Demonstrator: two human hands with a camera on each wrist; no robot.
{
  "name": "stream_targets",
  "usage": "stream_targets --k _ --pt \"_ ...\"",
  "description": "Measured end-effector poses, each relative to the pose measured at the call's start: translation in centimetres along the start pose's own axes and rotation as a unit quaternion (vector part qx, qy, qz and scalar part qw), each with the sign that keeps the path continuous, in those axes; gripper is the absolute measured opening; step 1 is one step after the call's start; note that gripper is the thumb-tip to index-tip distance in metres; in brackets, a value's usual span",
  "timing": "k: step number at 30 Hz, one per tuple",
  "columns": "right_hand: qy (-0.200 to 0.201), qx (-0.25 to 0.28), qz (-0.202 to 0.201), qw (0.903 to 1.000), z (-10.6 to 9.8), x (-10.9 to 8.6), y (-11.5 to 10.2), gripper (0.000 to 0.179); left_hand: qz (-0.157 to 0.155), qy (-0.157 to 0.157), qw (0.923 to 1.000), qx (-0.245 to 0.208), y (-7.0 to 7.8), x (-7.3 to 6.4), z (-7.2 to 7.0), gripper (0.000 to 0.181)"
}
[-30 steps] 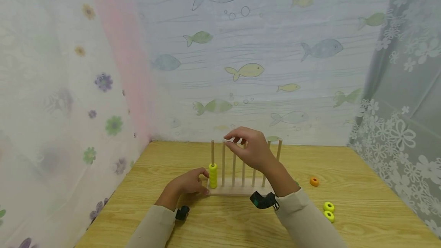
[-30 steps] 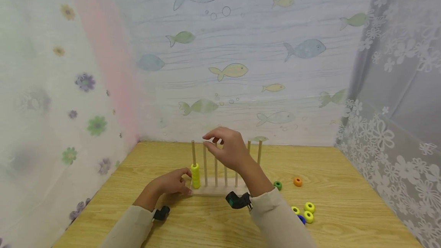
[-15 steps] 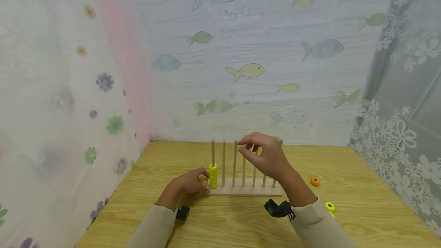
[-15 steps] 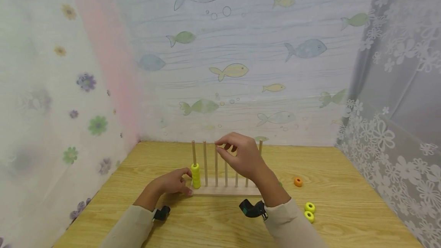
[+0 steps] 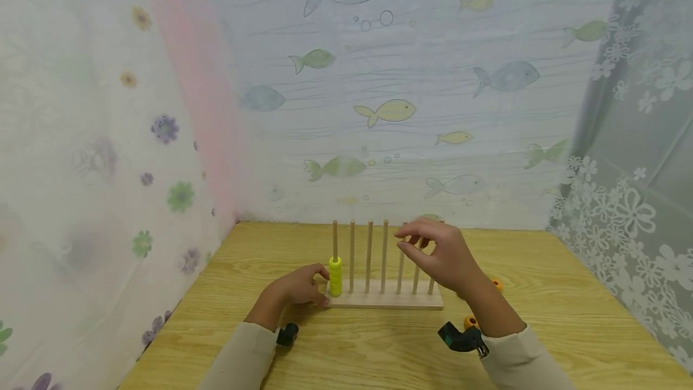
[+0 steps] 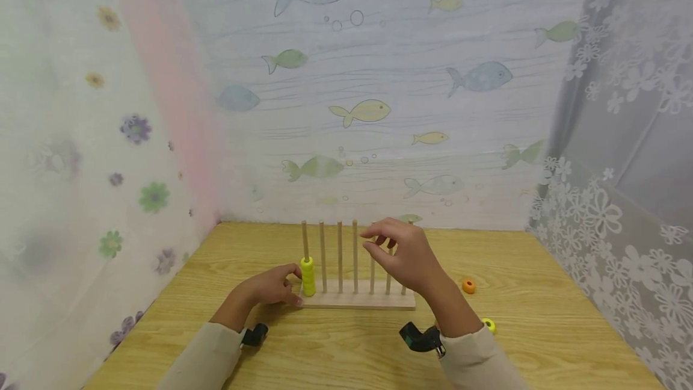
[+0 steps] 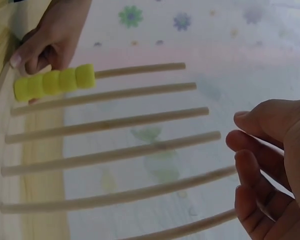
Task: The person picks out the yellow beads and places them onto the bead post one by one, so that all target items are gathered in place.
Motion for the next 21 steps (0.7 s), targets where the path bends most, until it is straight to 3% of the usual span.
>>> stream_targets --k 13,21 --pt "-0.008 -0.026 0.009 0.9996 -2.4 -2.3 1.2 0.024 -0.004 0.001 1.0 0.003 -0.1 0.2 0.1 0.05" --pt "-0.026 -0.064 0.052 0.9963 -3.9 -4.1 3.0 0.022 -0.015 0.0 0.9999 0.002 -0.3 0.3 0.1 0.051"
Point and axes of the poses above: each hand's wrist, its own x-axis towards the middle knuckle, its own z-axis out of the palm, y = z × x, the point moved 6 cm from there along x, towards the middle knuckle, and after that the axes turned 15 degrees about x, right-handed, at the moved point
